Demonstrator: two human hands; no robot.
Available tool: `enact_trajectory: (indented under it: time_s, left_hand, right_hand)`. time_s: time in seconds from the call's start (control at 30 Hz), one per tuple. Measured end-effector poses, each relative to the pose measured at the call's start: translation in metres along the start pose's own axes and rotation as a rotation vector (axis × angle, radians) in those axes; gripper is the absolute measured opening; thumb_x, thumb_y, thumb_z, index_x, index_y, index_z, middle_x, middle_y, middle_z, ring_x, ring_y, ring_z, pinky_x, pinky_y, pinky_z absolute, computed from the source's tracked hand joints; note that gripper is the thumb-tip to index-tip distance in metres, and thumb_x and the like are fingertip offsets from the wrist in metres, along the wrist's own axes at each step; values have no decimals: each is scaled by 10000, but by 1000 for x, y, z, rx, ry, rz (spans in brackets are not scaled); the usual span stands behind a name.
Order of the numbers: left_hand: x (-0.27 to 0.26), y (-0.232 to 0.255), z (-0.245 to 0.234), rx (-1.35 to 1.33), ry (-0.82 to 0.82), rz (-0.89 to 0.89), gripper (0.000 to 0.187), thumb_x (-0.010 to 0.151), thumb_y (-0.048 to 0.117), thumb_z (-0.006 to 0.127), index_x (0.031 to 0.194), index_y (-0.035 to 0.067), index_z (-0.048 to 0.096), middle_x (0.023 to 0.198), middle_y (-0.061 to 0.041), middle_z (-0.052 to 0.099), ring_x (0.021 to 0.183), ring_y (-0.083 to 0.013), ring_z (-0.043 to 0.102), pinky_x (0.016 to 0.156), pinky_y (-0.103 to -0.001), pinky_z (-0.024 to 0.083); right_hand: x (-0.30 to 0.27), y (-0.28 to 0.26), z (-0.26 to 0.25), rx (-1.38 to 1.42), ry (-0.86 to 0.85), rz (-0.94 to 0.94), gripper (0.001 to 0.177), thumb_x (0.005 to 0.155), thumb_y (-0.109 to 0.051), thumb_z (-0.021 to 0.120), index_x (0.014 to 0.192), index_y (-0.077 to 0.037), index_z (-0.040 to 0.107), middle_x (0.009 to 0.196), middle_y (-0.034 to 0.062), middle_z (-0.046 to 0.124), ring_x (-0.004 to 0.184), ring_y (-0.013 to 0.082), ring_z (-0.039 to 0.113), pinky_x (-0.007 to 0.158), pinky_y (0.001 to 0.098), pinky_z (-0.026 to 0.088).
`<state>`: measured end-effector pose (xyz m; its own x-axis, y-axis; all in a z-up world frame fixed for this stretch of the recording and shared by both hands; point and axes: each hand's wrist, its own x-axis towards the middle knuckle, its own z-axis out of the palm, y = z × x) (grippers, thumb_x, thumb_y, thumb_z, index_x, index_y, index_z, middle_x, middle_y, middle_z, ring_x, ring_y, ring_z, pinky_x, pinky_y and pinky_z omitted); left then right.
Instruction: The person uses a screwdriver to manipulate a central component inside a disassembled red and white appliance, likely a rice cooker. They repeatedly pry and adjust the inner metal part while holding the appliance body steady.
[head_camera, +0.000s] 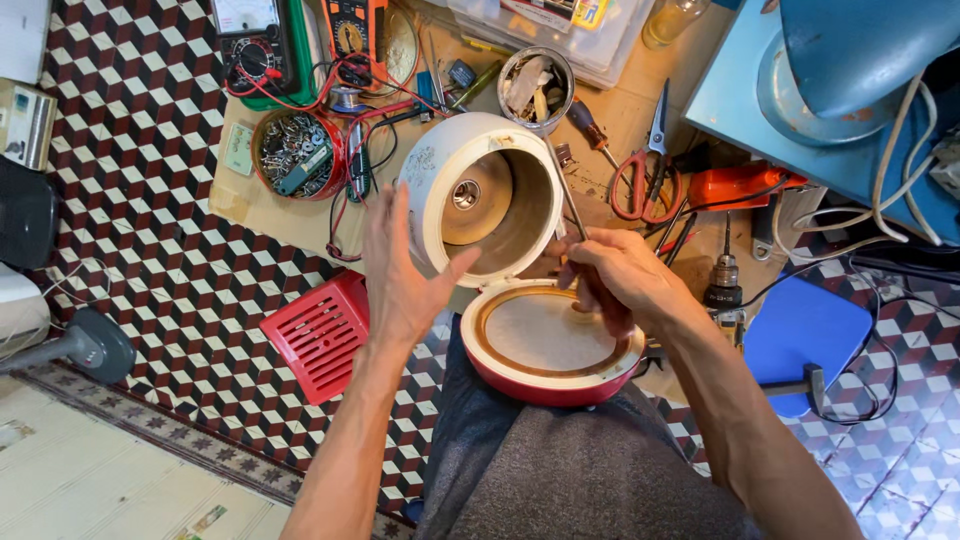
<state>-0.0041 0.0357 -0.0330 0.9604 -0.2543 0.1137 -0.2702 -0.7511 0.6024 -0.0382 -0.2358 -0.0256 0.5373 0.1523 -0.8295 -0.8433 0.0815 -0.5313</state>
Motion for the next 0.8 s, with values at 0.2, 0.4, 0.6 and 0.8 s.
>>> enact_trajectory:
  time_s: [0.2, 0.4, 0.6, 0.8]
  left_hand:
    - [36, -48, 28, -249, -218, -312, 1134, 739, 331, 828, 1592, -23, 171, 1581, -302, 343, 1448, -421, 388, 1157, -468, 364]
    - [34, -51, 30, -119, -187, -354, 1052, 717, 279, 790, 1593, 3, 276, 1487, -265, 497, 1358, -385, 525, 1116, -440, 439]
    - [16, -51, 23, -561, -91, -453, 958, 764, 223, 726, 1592, 12, 292, 1429, -176, 585, 1268, -264, 604, 1068, -365, 474]
    - [-37, -66, 48, -928, 41, -835, 673, 779, 195, 699, 1394, 22, 484, 1149, -119, 663, 958, -207, 660, 831, -331, 546]
  right_hand:
    - [-14, -4, 7, -706, 112, -144, 293, 933, -235, 538, 1101, -29, 661, 661, 135, 665, 601, 215, 663, 583, 404, 517]
    - [-19, 6, 4, -694, 169, -216, 349, 908, -213, 547, 1211, -75, 649, 691, 130, 665, 608, 216, 646, 578, 405, 512]
    - [-48, 32, -33, -377, 501, -209, 445, 909, -410, 668, 1130, -24, 689, 722, 45, 636, 591, 136, 605, 531, 326, 492]
    - [-83, 33, -31, -157, 480, -48, 525, 959, -500, 554, 1169, -37, 686, 619, 68, 579, 490, 133, 520, 437, 298, 398]
